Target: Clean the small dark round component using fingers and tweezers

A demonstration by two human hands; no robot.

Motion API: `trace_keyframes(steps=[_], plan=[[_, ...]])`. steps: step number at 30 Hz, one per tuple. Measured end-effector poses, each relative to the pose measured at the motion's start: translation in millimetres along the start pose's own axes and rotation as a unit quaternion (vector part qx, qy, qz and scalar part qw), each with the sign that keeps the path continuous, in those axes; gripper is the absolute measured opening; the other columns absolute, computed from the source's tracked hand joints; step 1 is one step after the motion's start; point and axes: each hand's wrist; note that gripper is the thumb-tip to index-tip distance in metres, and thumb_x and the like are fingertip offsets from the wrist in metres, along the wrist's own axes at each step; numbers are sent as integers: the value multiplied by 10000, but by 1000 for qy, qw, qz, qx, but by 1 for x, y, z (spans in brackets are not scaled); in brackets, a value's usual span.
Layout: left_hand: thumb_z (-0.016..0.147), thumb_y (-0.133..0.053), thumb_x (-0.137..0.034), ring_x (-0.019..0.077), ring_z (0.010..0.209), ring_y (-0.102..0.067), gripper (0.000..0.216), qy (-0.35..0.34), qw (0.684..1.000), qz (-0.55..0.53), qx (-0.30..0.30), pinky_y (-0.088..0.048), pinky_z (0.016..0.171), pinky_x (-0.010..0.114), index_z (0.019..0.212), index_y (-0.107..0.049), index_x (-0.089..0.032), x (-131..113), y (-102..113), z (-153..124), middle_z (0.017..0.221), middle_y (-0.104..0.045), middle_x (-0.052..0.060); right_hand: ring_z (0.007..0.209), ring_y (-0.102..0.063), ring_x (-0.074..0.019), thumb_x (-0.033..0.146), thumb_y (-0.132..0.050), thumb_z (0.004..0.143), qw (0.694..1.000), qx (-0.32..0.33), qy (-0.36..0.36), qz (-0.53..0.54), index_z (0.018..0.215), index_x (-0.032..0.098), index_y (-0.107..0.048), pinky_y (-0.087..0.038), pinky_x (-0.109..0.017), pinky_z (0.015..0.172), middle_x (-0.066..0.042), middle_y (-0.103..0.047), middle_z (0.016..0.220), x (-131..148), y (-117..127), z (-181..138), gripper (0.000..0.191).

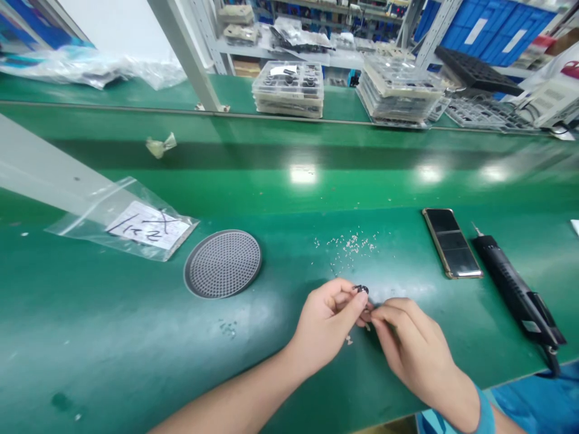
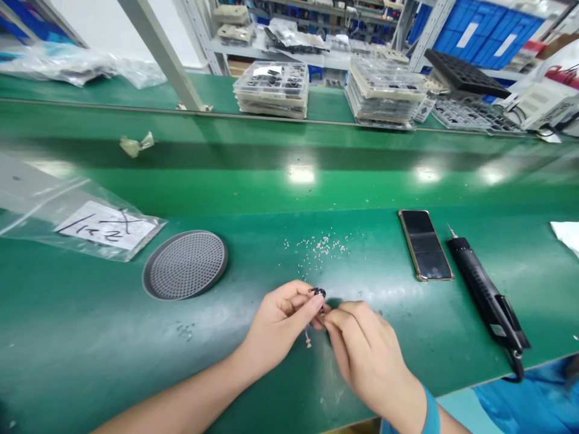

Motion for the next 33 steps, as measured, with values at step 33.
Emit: trace_keyframes(steps=[33], plan=[[857, -793, -512, 140, 652, -660, 433, 16, 1000, 2, 7, -537, 605, 165, 862, -626, -113, -2, -1, -1, 730, -706, 81, 822, -527, -208, 76, -380, 1097, 979, 43, -114, 161, 1016, 217, -494, -447, -303, 729, -30, -497, 956, 6, 6, 8, 199]])
Point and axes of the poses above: each hand's wrist, its own z-axis towards the middle knuckle, its own y-axis out of the back of the hand, x = y × z
